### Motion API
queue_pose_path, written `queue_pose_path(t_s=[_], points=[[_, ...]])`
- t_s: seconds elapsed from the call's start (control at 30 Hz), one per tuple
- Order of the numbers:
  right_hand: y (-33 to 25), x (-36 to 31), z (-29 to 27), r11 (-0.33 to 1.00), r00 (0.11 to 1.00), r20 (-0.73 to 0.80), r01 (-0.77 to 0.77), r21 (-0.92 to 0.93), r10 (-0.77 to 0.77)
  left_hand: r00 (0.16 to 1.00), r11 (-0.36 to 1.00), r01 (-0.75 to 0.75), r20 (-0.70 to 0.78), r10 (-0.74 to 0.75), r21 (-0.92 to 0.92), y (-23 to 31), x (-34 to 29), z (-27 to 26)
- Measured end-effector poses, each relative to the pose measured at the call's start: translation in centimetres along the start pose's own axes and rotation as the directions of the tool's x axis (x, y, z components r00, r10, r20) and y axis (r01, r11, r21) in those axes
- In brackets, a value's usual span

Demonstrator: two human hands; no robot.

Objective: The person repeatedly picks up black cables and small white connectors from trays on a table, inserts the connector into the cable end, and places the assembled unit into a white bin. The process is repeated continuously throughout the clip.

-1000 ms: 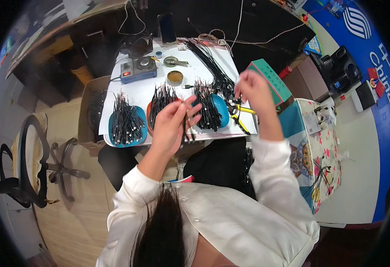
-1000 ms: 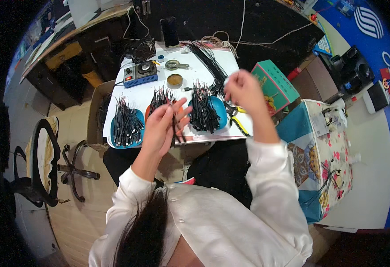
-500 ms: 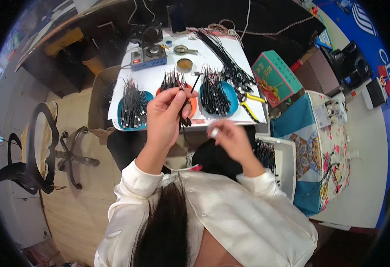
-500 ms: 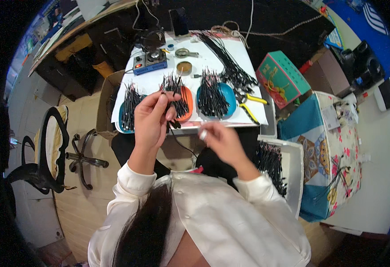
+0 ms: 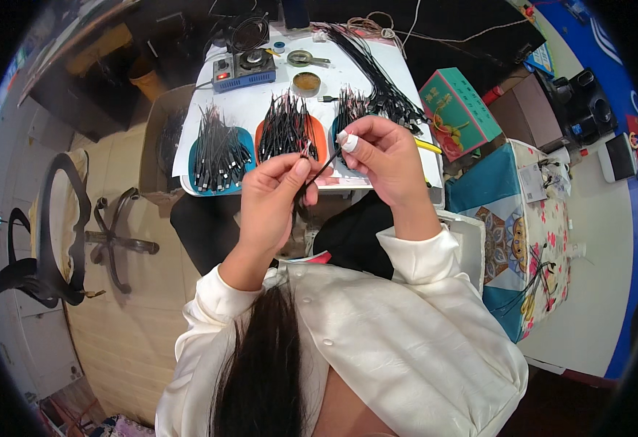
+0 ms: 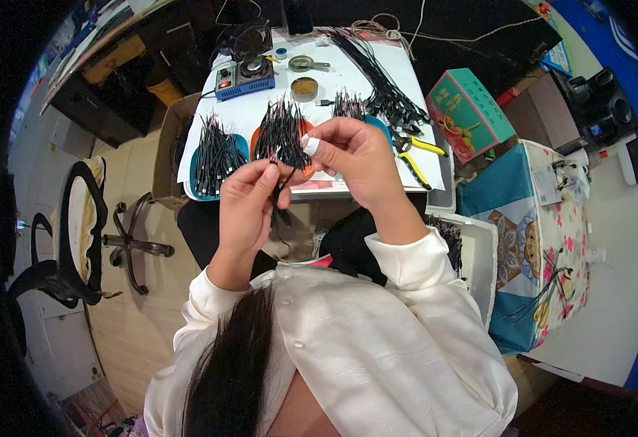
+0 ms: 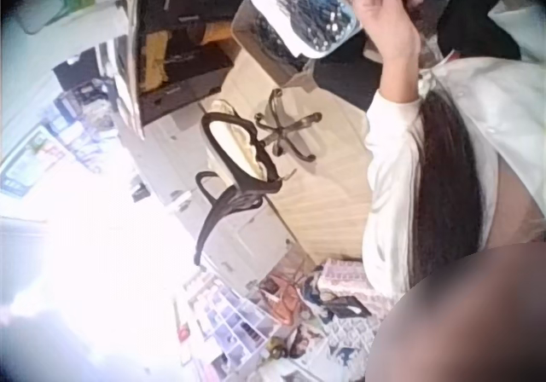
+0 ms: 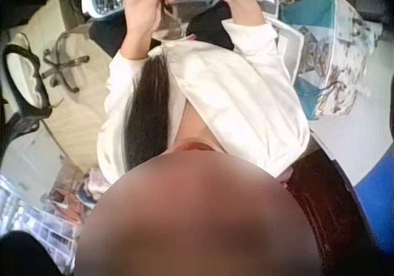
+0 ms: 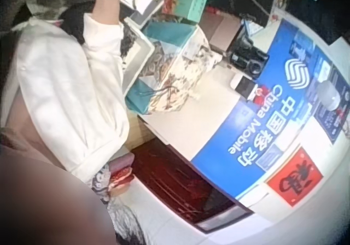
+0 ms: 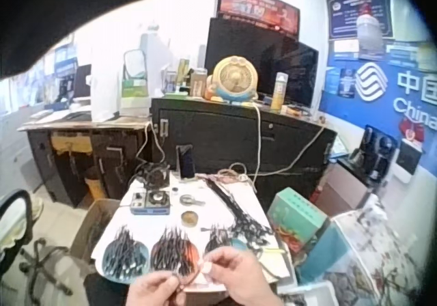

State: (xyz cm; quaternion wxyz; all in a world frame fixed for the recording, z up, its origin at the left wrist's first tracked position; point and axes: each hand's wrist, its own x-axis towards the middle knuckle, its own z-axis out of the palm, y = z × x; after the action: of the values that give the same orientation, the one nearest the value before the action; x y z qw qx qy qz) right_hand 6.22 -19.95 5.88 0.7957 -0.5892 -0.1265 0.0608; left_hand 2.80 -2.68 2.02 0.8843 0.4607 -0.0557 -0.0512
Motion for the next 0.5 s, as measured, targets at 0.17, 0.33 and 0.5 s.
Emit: queue_pose_path(t_s=[0.17, 0.33, 0.5], points=[[1.5, -1.6, 1.7, 0.983, 0.990, -0.052, 0.127, -0.131, -0.135, 0.974, 0.942, -0.225, 0.015, 0.228, 0.250, -0.7, -0.3, 0.9], [2.3, -1.5, 1.1, 0.994, 0.994, -0.014, 0.106, -0.014, -0.107, 0.994, 0.996, -0.068, 0.089, 0.062, 0.064, -0.4, -0.3, 0.3], [3.0, -2.2, 1.0, 0.957, 0.999, 0.011, -0.044, 0.288, 0.042, 0.988, 0.983, 0.065, 0.146, -0.040, -0.169, -0.4, -0.6, 0.3]])
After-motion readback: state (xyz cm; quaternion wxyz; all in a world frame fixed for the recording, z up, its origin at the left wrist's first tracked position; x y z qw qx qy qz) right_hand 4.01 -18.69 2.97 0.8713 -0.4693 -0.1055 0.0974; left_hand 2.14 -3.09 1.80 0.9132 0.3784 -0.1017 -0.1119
